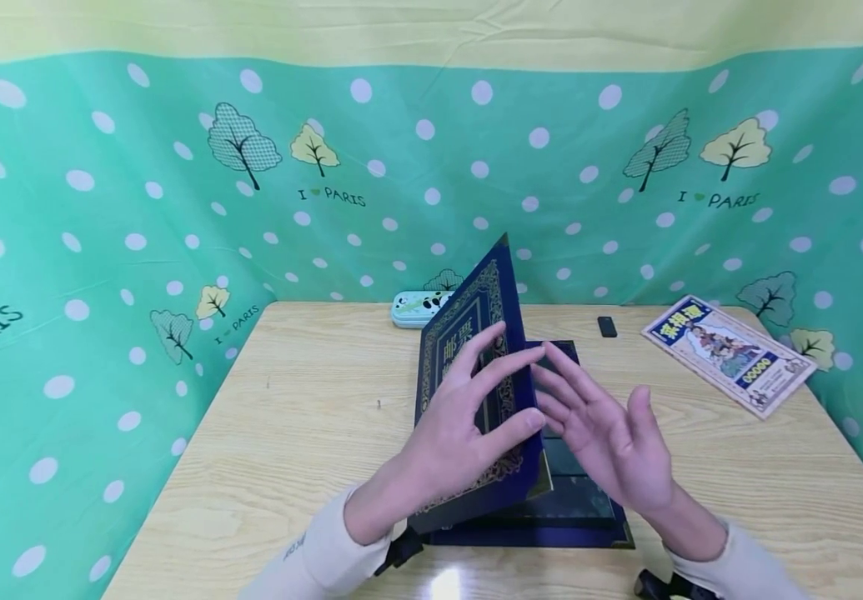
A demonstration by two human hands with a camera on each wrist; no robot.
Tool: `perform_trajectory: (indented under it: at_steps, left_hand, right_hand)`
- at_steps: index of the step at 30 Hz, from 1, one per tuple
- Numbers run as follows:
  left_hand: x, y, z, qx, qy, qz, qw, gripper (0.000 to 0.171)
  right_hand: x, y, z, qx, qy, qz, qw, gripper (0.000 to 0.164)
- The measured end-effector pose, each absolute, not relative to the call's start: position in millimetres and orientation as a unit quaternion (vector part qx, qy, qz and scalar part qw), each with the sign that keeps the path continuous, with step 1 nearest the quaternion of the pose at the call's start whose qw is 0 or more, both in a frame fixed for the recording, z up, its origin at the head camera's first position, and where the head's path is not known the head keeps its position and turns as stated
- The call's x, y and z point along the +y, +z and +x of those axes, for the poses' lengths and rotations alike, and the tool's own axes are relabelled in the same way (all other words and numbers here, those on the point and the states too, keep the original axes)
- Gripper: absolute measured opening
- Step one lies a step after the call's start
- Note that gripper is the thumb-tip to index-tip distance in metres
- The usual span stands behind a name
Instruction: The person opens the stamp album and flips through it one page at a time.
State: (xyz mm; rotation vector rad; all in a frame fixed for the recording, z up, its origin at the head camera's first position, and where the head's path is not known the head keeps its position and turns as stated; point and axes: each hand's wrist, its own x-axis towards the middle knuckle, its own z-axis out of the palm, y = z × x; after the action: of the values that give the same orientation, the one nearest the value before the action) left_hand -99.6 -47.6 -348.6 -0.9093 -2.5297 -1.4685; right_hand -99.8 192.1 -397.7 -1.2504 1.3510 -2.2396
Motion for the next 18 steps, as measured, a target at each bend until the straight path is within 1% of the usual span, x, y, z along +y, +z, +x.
perform_trajectory:
  at_steps: [3,7,14,18]
  left_hand:
    - [-49.6,-347.8,-101.9,-0.829,-0.466,-0.305,0.050,0.052]
    - [-52.8,-347.6,-102.6,-0.824,-0.475,-0.303,0.053,0.051]
    - [-64.4,-342.3,-100.3,-0.807,-0.521,-0.270,0.060,0.056]
    - [-75.8,-339.9,-98.3,-0.794,-0.551,-0.246,0.069,0.055]
  right_hand:
    - [190.3,-398.9,-99.9,0.449,-0.772,-0.429,0.137,0.086]
    - [190.4,-401.8,-102.3,0.458,-0.769,-0.427,0.133,0.086]
    - [202.4,-414.3,-114.4,0.506,-0.767,-0.389,0.073,0.077]
    - [213.7,-425.1,-121.9,0.535,-0.765,-0.356,0.036,0.072]
